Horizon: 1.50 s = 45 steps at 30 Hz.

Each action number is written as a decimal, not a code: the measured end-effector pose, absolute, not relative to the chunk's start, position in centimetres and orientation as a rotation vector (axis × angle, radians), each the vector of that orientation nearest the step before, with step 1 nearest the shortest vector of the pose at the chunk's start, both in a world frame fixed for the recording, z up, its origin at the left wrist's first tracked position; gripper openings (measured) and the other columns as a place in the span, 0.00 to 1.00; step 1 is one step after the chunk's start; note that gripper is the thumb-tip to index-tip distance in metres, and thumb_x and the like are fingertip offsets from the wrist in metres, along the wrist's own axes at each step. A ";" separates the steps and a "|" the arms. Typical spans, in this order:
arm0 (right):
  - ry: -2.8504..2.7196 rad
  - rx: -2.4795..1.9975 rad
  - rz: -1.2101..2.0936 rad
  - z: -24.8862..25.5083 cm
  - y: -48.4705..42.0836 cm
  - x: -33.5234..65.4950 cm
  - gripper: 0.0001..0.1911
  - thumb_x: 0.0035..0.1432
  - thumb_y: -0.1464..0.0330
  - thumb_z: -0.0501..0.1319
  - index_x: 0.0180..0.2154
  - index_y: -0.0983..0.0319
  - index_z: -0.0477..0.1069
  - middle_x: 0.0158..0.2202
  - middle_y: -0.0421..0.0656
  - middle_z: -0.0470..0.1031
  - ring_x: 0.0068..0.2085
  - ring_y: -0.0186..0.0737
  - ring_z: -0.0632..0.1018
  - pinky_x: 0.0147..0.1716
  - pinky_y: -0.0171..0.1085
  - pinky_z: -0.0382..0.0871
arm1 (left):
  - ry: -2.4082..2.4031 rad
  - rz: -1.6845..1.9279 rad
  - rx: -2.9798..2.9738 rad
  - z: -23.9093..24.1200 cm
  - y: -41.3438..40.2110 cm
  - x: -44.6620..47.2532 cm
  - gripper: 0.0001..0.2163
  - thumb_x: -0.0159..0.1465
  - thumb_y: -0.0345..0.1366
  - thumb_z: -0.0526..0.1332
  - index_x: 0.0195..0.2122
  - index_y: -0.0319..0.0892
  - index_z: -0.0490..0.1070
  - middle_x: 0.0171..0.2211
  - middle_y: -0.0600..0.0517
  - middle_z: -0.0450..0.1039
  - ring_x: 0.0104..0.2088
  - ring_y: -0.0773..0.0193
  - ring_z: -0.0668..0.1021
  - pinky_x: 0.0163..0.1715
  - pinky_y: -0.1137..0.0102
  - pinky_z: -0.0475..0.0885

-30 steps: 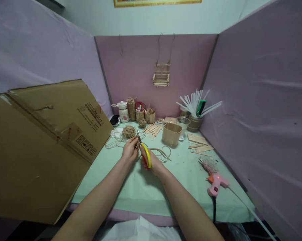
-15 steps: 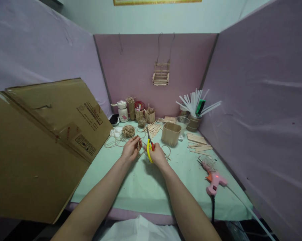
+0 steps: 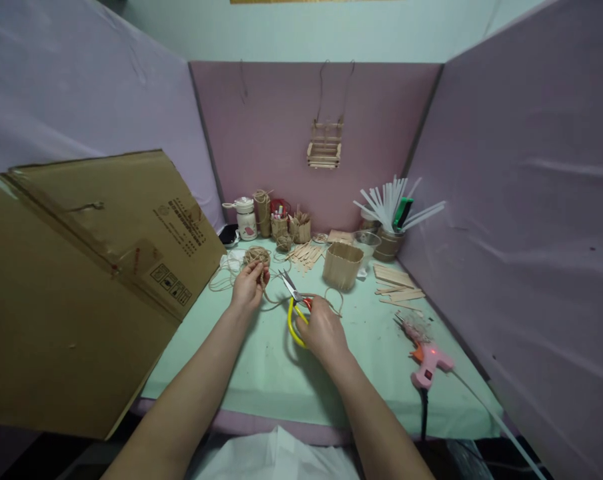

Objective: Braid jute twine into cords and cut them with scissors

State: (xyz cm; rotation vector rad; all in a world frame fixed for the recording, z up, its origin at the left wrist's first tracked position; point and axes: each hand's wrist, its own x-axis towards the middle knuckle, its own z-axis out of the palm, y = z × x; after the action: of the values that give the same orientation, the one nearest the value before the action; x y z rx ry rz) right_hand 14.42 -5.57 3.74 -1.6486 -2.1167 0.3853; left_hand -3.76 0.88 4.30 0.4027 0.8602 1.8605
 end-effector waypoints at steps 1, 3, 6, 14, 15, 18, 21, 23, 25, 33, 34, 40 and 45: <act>-2.161 -1.698 0.395 4.3 -6.3 15.3 0.07 0.52 0.66 0.56 0.35 0.61 0.65 0.35 0.47 0.72 0.32 0.40 0.72 0.27 0.35 0.53 | 0.866 1.856 0.397 4.3 0.9 -3.8 0.08 0.52 0.26 0.66 0.29 0.38 0.67 0.26 0.53 0.73 0.25 0.74 0.74 0.30 0.76 0.70; -2.279 -1.757 0.415 5.2 -7.6 17.1 0.06 0.50 0.66 0.57 0.33 0.60 0.64 0.32 0.46 0.72 0.29 0.39 0.70 0.25 0.35 0.50 | 0.867 1.862 0.384 4.3 1.0 -4.0 0.07 0.52 0.26 0.65 0.29 0.38 0.67 0.26 0.53 0.73 0.25 0.74 0.74 0.29 0.77 0.70; -2.434 -1.751 0.438 5.6 -8.8 18.5 0.05 0.49 0.68 0.58 0.31 0.61 0.64 0.31 0.45 0.71 0.28 0.38 0.70 0.25 0.35 0.49 | 0.849 1.886 0.393 4.5 1.0 -4.1 0.07 0.52 0.25 0.65 0.30 0.38 0.67 0.25 0.53 0.72 0.25 0.74 0.74 0.29 0.77 0.69; -2.422 -1.581 0.368 2.6 -5.7 11.2 0.10 0.51 0.68 0.59 0.37 0.65 0.68 0.39 0.51 0.72 0.38 0.43 0.73 0.34 0.35 0.58 | 0.805 1.831 0.790 5.0 0.0 -2.5 0.14 0.45 0.35 0.70 0.31 0.38 0.70 0.26 0.54 0.73 0.26 0.73 0.74 0.31 0.75 0.69; -2.411 -1.554 0.351 2.4 -5.3 10.3 0.11 0.52 0.68 0.58 0.38 0.65 0.69 0.40 0.51 0.72 0.39 0.44 0.73 0.34 0.35 0.58 | 0.818 1.813 0.822 4.9 -0.1 -2.3 0.14 0.45 0.36 0.70 0.31 0.38 0.70 0.26 0.53 0.73 0.26 0.72 0.74 0.31 0.75 0.70; -2.387 -1.427 0.304 2.3 -4.2 9.4 0.11 0.52 0.70 0.57 0.40 0.65 0.70 0.41 0.52 0.73 0.43 0.45 0.71 0.40 0.36 0.59 | 0.871 1.780 0.894 4.6 -0.2 -2.0 0.14 0.46 0.37 0.69 0.31 0.38 0.71 0.27 0.53 0.73 0.28 0.71 0.75 0.32 0.73 0.70; -2.199 -1.347 0.377 2.9 -3.0 10.9 0.11 0.55 0.70 0.55 0.38 0.64 0.73 0.39 0.49 0.74 0.44 0.43 0.71 0.43 0.36 0.59 | 0.953 1.759 1.023 4.2 -0.3 -1.7 0.12 0.49 0.38 0.67 0.31 0.39 0.71 0.28 0.53 0.73 0.29 0.70 0.74 0.33 0.72 0.70; -1.927 -1.326 0.551 3.5 -1.9 12.4 0.12 0.57 0.66 0.53 0.34 0.63 0.73 0.35 0.46 0.75 0.38 0.41 0.72 0.39 0.36 0.61 | 1.007 1.736 1.145 4.0 -0.5 -1.4 0.10 0.50 0.38 0.66 0.31 0.39 0.71 0.29 0.52 0.73 0.30 0.69 0.74 0.34 0.71 0.70; -1.678 -1.257 0.754 4.1 -0.5 13.5 0.15 0.57 0.59 0.54 0.30 0.63 0.72 0.30 0.44 0.74 0.33 0.39 0.71 0.34 0.36 0.61 | 1.060 1.696 1.259 3.9 -0.7 -0.9 0.09 0.52 0.37 0.65 0.31 0.39 0.71 0.29 0.52 0.73 0.30 0.68 0.74 0.34 0.71 0.70; -1.431 -1.083 1.192 3.9 1.4 13.7 0.18 0.43 0.54 0.65 0.26 0.63 0.72 0.23 0.40 0.71 0.27 0.34 0.68 0.28 0.33 0.60 | 1.296 1.495 1.626 3.2 -1.2 0.1 0.05 0.56 0.33 0.59 0.31 0.39 0.72 0.28 0.52 0.73 0.30 0.68 0.73 0.33 0.72 0.67; -1.413 -1.080 1.196 3.7 1.3 13.7 0.17 0.42 0.55 0.65 0.26 0.63 0.72 0.23 0.39 0.70 0.26 0.33 0.68 0.28 0.33 0.59 | 1.309 1.476 1.636 3.1 -1.2 0.2 0.05 0.56 0.32 0.58 0.31 0.39 0.72 0.28 0.52 0.73 0.29 0.68 0.73 0.33 0.73 0.67; -1.388 -1.083 1.197 3.4 1.0 14.3 0.16 0.42 0.56 0.65 0.25 0.63 0.72 0.21 0.38 0.68 0.24 0.32 0.65 0.25 0.33 0.56 | 1.310 1.391 1.626 2.7 -0.9 0.3 0.04 0.55 0.32 0.58 0.30 0.40 0.70 0.25 0.54 0.71 0.28 0.68 0.72 0.30 0.73 0.66; -1.402 -1.095 1.162 3.6 0.9 14.3 0.13 0.43 0.59 0.63 0.23 0.63 0.70 0.20 0.36 0.66 0.25 0.31 0.64 0.26 0.33 0.56 | 1.264 1.347 1.550 2.3 -0.5 0.3 0.03 0.54 0.32 0.59 0.29 0.39 0.70 0.25 0.54 0.70 0.27 0.69 0.71 0.29 0.74 0.65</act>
State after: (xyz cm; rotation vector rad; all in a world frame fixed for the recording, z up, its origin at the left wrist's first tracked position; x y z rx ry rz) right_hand 14.30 0.87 3.57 -1.0949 -1.4022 1.1620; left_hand 0.29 -0.47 2.33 1.5503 1.2638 1.3469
